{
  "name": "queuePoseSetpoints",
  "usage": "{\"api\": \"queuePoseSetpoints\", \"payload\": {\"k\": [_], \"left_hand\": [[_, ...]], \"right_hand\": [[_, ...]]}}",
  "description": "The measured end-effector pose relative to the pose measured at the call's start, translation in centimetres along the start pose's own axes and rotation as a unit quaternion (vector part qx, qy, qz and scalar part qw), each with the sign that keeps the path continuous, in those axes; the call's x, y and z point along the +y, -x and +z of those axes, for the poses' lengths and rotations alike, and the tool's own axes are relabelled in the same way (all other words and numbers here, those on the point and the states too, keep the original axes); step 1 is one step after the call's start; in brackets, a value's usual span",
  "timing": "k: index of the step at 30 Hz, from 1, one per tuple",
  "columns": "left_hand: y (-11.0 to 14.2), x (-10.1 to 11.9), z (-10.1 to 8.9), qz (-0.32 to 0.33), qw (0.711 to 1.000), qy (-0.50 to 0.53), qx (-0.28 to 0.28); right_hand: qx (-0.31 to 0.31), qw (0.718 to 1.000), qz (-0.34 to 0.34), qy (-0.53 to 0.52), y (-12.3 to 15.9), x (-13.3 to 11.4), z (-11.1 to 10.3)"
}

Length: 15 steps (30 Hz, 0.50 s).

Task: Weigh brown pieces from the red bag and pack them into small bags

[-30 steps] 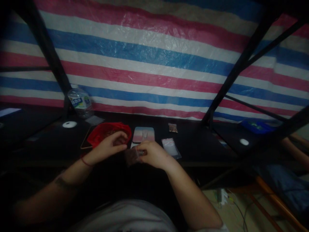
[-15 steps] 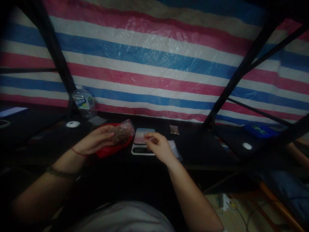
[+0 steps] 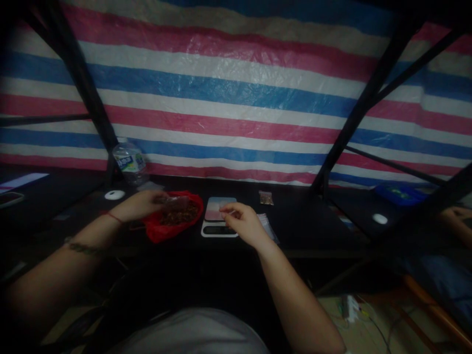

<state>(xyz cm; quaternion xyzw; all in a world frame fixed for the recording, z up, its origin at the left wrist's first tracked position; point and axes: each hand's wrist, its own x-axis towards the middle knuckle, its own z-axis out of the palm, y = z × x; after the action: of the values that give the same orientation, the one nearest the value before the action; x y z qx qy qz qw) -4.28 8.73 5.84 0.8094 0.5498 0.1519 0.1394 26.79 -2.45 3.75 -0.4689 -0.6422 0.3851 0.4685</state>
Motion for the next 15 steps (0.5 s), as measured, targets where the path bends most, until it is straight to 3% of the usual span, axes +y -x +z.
{"api": "queuePoseSetpoints", "payload": {"k": [2, 7, 15], "left_hand": [[-1.4, 0.1, 0.1, 0.030, 0.996, -0.077, -0.030], [-4.2, -0.2, 0.0, 0.053, 0.975, -0.213, -0.038], [-4.6, -0.4, -0.8, 0.030, 0.962, -0.268, -0.047]], "right_hand": [[0.005, 1.000, 0.002, 0.006, 0.0, 0.2, -0.3], [0.022, 0.999, 0.007, 0.023, -0.1, 0.3, -1.1], [0.026, 0.999, 0.006, 0.035, -0.4, 0.4, -1.6]]}}
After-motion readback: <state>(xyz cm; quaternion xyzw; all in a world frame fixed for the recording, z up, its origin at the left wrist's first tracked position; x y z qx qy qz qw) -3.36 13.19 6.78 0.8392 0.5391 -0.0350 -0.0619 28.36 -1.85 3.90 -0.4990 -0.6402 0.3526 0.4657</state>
